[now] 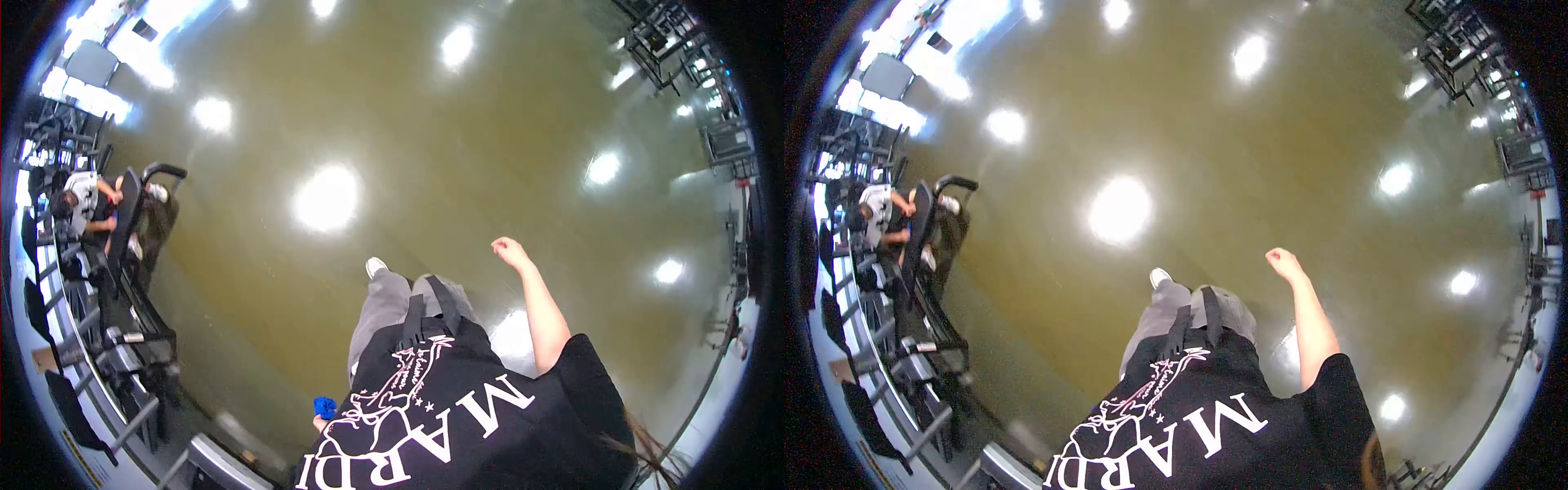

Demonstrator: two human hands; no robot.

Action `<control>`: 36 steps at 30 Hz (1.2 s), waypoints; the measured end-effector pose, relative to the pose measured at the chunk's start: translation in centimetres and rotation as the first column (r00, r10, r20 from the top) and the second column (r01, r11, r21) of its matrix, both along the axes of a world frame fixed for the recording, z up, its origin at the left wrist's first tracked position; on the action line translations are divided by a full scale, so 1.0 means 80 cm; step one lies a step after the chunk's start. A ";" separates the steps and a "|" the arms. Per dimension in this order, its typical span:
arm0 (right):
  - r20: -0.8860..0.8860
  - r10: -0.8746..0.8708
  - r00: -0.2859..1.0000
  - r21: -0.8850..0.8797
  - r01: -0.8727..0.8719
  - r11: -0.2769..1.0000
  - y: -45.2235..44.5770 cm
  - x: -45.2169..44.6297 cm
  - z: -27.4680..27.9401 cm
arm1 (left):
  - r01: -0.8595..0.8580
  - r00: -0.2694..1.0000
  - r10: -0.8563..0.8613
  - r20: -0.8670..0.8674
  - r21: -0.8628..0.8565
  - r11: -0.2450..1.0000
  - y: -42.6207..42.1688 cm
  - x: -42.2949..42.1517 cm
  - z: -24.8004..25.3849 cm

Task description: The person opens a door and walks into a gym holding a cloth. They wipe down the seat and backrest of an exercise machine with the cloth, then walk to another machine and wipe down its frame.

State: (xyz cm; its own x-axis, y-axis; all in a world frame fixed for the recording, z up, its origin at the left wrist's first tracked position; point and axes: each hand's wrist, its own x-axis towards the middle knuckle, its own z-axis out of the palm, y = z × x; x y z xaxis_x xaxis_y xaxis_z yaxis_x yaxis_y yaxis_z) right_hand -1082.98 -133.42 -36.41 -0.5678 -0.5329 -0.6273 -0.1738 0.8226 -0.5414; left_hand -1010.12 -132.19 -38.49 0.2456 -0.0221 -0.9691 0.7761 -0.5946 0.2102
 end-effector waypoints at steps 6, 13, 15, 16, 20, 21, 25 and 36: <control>0.124 -0.148 0.981 0.024 0.146 0.989 -0.059 0.034 -0.047 | 0.261 0.965 -0.248 0.084 -0.240 0.935 -0.351 -0.045 0.035; 0.270 -0.393 0.879 0.235 0.336 0.912 -0.159 0.021 -0.054 | 0.466 0.869 -0.490 0.067 -0.440 0.767 -0.676 -0.242 0.084; 0.273 -0.436 0.858 0.243 0.377 0.894 -0.205 0.027 -0.042 | 0.530 0.803 -0.595 0.018 -0.476 0.702 -0.734 -0.255 0.103; 0.269 -0.461 0.845 0.241 0.405 0.882 -0.233 0.024 -0.034 | 0.545 0.807 -0.587 0.055 -0.450 0.707 -0.753 -0.256 0.111; 0.256 -0.340 0.905 0.134 0.316 0.939 -0.372 -0.037 -0.026 | 0.468 0.870 -0.488 0.064 -0.412 0.781 -0.818 -0.256 0.097; 0.255 -0.281 0.925 0.074 0.271 0.960 -0.405 -0.054 -0.030 | 0.428 0.900 -0.428 0.084 -0.358 0.830 -0.822 -0.257 0.101; 0.163 -0.155 0.974 -0.079 0.169 0.982 -0.580 -0.103 -0.006 | 0.319 0.947 -0.320 0.040 -0.252 0.913 -0.827 -0.218 0.070; 0.199 -0.126 0.972 -0.012 0.131 0.991 -0.880 -0.011 -0.029 | 0.267 0.962 -0.269 -0.054 -0.050 0.963 -0.980 -0.031 0.046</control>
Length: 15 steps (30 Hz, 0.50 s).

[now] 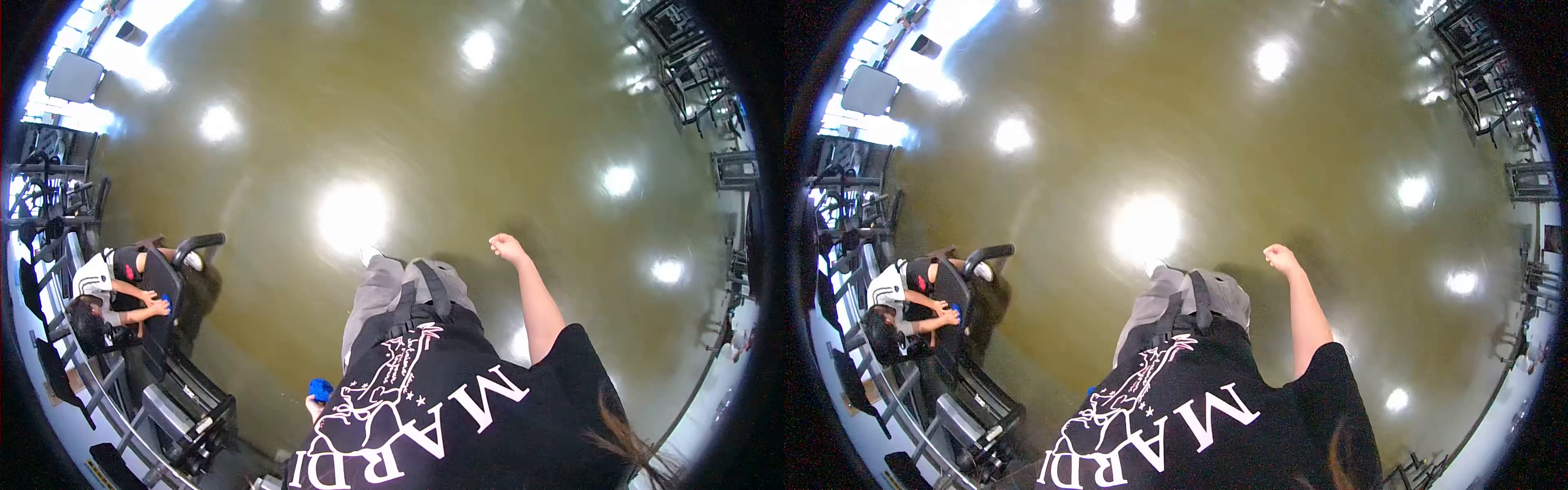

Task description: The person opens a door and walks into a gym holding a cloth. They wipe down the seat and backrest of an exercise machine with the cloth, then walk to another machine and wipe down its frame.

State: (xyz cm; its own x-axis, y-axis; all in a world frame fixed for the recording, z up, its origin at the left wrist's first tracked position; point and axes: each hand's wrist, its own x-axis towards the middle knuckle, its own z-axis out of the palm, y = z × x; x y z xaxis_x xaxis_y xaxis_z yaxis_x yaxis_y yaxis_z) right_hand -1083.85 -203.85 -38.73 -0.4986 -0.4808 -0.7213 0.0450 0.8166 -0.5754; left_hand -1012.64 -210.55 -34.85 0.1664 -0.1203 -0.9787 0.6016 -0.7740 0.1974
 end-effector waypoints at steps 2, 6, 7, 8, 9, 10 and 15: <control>0.017 -0.005 1.000 0.024 0.005 1.000 -0.031 0.018 0.002 | 0.052 0.999 -0.052 -0.006 -0.088 0.995 -0.078 0.019 -0.006; 0.021 -0.018 1.000 0.068 0.017 0.998 -0.100 0.044 0.018 | 0.052 0.997 -0.037 0.071 -0.220 0.974 -0.268 -0.035 0.033; 0.021 -0.033 0.999 0.100 0.030 0.995 -0.110 0.053 0.015 | 0.101 0.993 -0.082 0.085 -0.244 0.965 -0.315 -0.048 0.043; 0.034 -0.036 0.999 0.083 0.033 0.996 -0.121 0.051 0.005 | 0.128 0.991 -0.116 0.060 -0.287 0.949 -0.361 -0.064 0.049; 0.044 -0.038 0.998 0.063 0.035 0.997 -0.134 0.048 -0.010 | 0.153 0.988 -0.150 0.035 -0.333 0.930 -0.403 -0.079 0.053; 0.079 -0.061 0.995 0.109 0.052 0.993 -0.151 0.045 -0.019 | 0.166 0.986 -0.158 0.050 -0.358 0.919 -0.443 -0.093 0.056; 0.157 -0.157 0.975 0.231 0.118 0.966 -0.271 0.029 -0.044 | 0.203 0.978 -0.202 0.045 -0.411 0.889 -0.552 -0.123 0.057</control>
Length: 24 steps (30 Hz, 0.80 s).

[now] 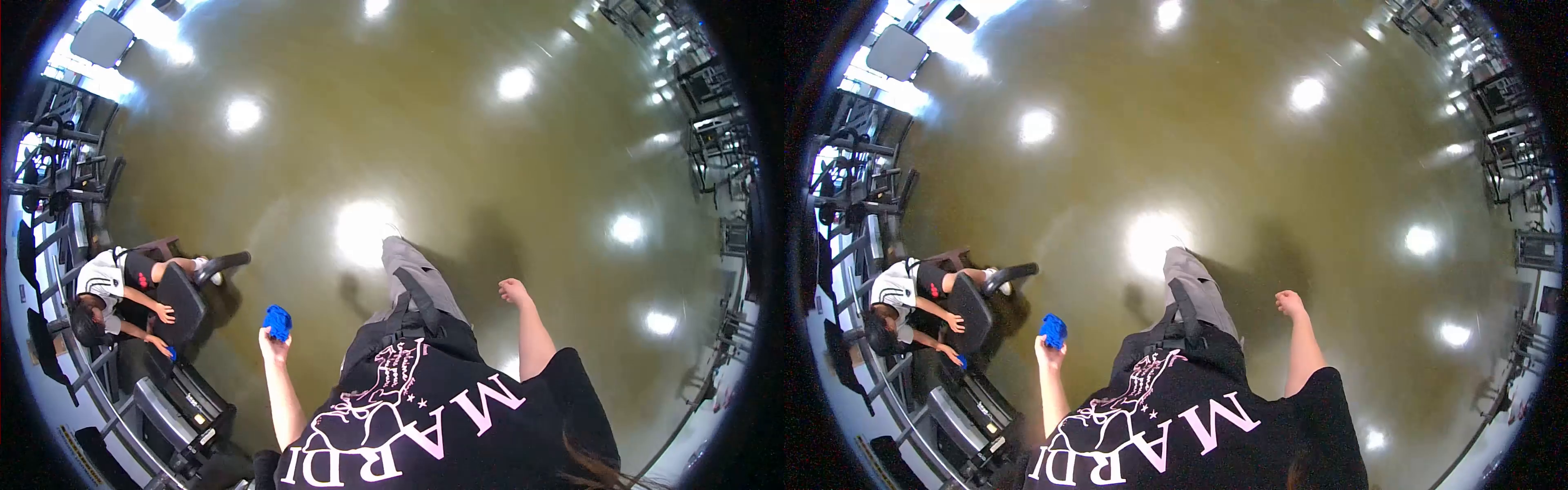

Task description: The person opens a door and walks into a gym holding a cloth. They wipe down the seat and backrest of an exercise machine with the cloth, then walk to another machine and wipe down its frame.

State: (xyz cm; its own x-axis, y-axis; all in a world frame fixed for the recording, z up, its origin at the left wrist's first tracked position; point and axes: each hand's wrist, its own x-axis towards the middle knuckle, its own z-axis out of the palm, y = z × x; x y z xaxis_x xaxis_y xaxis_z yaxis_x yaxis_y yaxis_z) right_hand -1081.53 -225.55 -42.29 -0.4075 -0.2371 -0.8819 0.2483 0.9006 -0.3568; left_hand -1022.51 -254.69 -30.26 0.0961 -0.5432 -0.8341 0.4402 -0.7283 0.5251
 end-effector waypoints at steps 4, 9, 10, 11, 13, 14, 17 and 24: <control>-0.011 0.031 0.999 -0.112 -0.032 0.993 -0.146 -0.023 0.002 | -0.134 0.990 0.130 0.048 0.114 0.984 -0.019 0.005 0.003; -0.166 0.187 0.968 -0.278 -0.228 0.933 -0.362 -0.052 0.036 | -0.343 0.939 0.335 0.077 0.284 0.896 -0.018 0.030 -0.015; -0.186 0.220 0.958 -0.280 -0.267 0.922 -0.405 -0.055 0.048 | -0.375 0.926 0.362 0.104 0.333 0.865 -0.021 0.032 -0.018; -0.201 0.253 0.946 -0.281 -0.304 0.910 -0.445 -0.053 0.057 | -0.384 0.923 0.368 0.116 0.356 0.852 -0.017 0.043 -0.029; -0.241 0.309 0.920 -0.285 -0.371 0.884 -0.518 -0.043 0.054 | -0.352 0.935 0.341 0.094 0.348 0.869 -0.036 0.044 -0.035; -0.267 0.331 0.905 -0.286 -0.402 0.870 -0.547 -0.039 0.050 | -0.308 0.950 0.305 0.060 0.316 0.897 -0.046 0.037 -0.028; -0.297 0.383 0.875 -0.256 -0.460 0.850 -0.623 -0.028 0.029 | -0.469 0.883 0.411 0.229 0.371 0.801 -0.111 0.032 -0.025; -0.281 0.488 0.827 -0.122 -0.535 0.836 -0.779 0.025 0.010 | -0.456 0.888 0.444 0.121 0.371 0.809 -0.322 0.110 -0.061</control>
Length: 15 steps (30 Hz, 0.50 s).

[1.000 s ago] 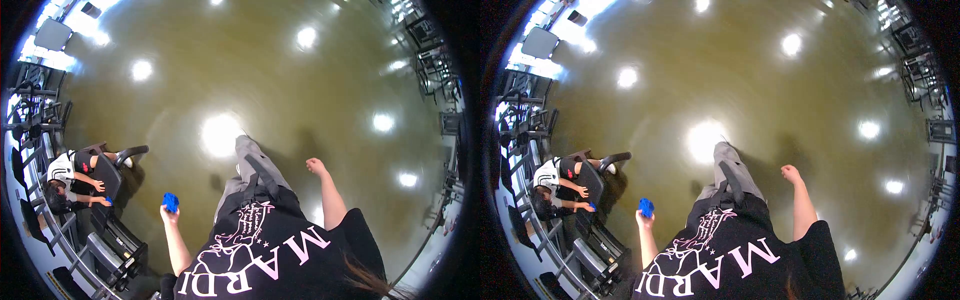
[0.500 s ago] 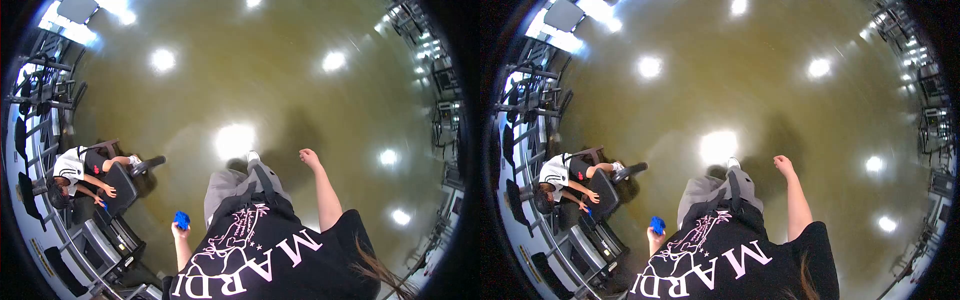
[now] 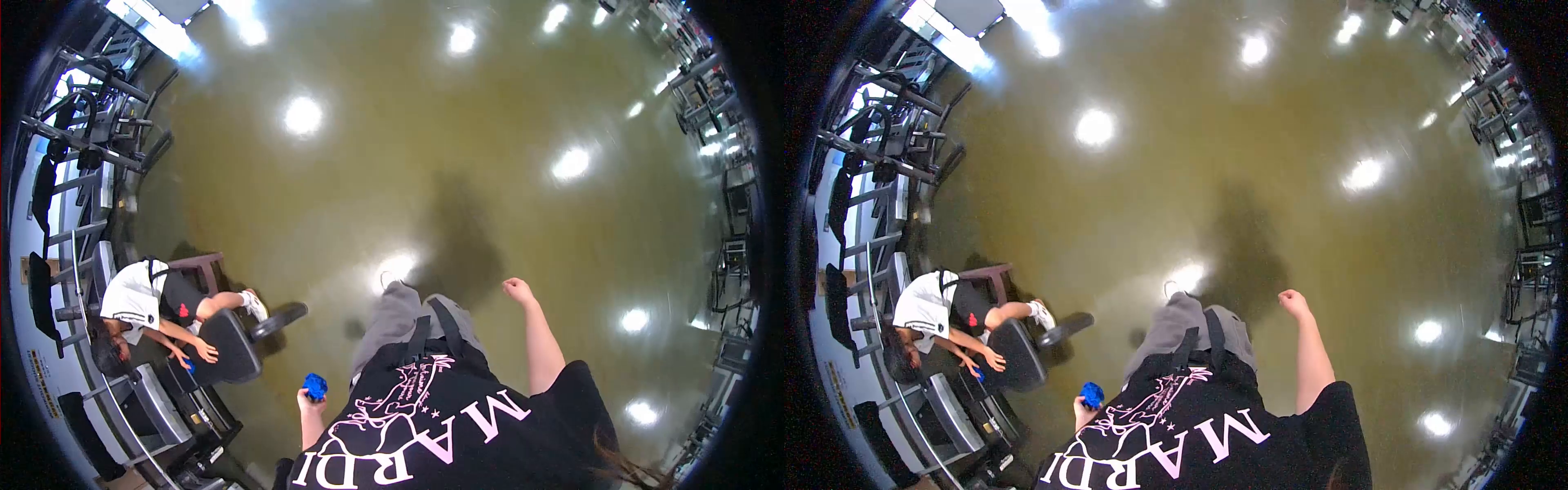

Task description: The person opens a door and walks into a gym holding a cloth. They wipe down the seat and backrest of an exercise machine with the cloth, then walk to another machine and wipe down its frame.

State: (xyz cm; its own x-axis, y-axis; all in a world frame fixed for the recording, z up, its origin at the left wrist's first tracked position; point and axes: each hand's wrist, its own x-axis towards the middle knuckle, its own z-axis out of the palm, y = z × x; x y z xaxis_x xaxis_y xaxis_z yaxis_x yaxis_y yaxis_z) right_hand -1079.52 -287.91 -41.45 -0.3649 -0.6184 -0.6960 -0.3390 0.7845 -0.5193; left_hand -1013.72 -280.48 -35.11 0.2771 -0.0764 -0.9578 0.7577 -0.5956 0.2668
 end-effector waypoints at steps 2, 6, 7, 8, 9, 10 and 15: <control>-0.007 -0.017 1.000 -0.064 0.016 0.998 -0.052 0.014 -0.025 | -0.021 0.999 0.016 -0.037 -0.154 0.988 -0.085 0.020 -0.023; 0.030 -0.036 0.999 -0.072 0.038 0.997 -0.145 0.043 -0.018 | 0.117 0.993 -0.119 0.004 -0.212 0.970 -0.257 0.001 0.017; 0.003 -0.015 1.000 -0.072 0.015 0.997 -0.167 0.052 -0.010 | 0.151 0.987 -0.159 -0.011 -0.260 0.954 -0.291 0.000 0.017; -0.027 0.006 1.000 -0.072 -0.008 0.997 -0.186 0.059 -0.002 | 0.182 0.979 -0.200 -0.026 -0.309 0.933 -0.326 -0.004 0.015; -0.060 0.028 0.998 -0.069 -0.032 0.997 -0.206 0.063 0.002 | 0.216 0.972 -0.235 -0.013 -0.345 0.913 -0.360 -0.010 0.016; -0.063 0.046 0.997 -0.034 -0.048 0.998 -0.221 0.062 -0.009 | 0.192 0.975 -0.219 -0.035 -0.361 0.913 -0.395 -0.018 0.020; -0.013 0.033 0.999 0.128 -0.031 0.991 -0.318 0.038 -0.066 | 0.124 0.973 -0.199 -0.120 -0.457 0.881 -0.536 -0.007 -0.001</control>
State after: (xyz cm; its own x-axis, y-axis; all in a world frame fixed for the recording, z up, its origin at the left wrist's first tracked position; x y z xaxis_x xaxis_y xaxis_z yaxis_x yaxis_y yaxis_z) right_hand -1076.51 -313.37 -46.77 -0.3576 -0.5365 -0.7644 -0.3720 0.8326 -0.4103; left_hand -1014.27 -323.32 -35.21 0.0720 -0.5340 -0.8424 0.7158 -0.5605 0.4165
